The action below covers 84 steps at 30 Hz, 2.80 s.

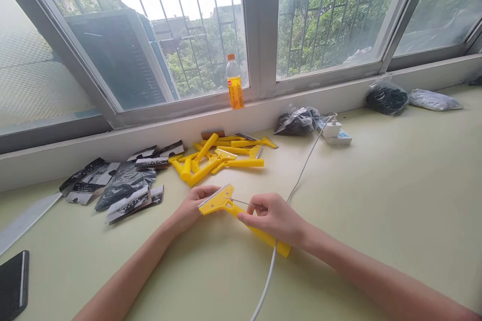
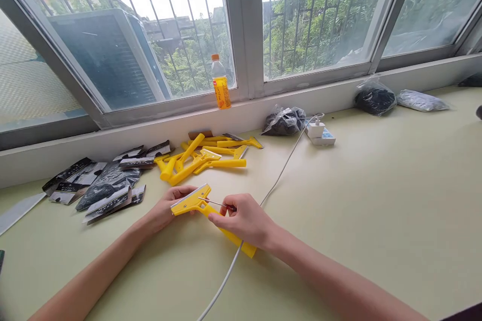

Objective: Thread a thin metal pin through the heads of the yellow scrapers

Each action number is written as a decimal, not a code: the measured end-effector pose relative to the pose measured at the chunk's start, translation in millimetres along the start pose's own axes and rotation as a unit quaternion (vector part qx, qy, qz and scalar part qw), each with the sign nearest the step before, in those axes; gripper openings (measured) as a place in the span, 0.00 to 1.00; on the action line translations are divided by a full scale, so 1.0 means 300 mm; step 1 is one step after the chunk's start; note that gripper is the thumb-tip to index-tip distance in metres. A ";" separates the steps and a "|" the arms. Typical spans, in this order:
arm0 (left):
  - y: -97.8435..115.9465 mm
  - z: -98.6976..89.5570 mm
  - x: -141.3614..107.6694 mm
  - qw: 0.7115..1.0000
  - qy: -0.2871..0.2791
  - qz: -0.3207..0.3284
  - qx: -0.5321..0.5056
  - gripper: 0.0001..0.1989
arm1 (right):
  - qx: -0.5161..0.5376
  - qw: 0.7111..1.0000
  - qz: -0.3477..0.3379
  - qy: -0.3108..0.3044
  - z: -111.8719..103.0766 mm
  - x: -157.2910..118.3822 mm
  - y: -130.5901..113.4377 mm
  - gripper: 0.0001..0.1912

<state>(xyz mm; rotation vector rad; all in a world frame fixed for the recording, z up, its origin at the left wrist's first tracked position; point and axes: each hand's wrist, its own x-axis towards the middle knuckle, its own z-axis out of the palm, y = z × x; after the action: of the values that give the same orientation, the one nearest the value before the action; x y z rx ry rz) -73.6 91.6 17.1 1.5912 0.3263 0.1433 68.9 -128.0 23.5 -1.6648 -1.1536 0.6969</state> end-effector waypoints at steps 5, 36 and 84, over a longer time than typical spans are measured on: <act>0.027 -0.010 -0.008 0.993 0.021 -0.064 -0.094 0.20 | -0.011 1.000 0.008 0.002 0.005 0.000 -0.001 0.20; 0.069 0.010 -0.026 0.985 -0.095 -0.125 -0.073 0.14 | -0.122 0.992 -0.015 0.029 0.029 -0.017 -0.022 0.15; -0.017 0.172 -0.021 0.973 0.184 0.138 0.000 0.15 | -0.148 0.946 -0.245 0.152 0.030 0.015 0.050 0.12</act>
<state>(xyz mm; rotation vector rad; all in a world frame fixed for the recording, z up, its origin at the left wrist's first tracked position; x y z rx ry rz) -65.3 40.7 10.0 1.6022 0.3881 0.6577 68.7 -121.8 6.5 -1.5616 -1.4155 -0.0517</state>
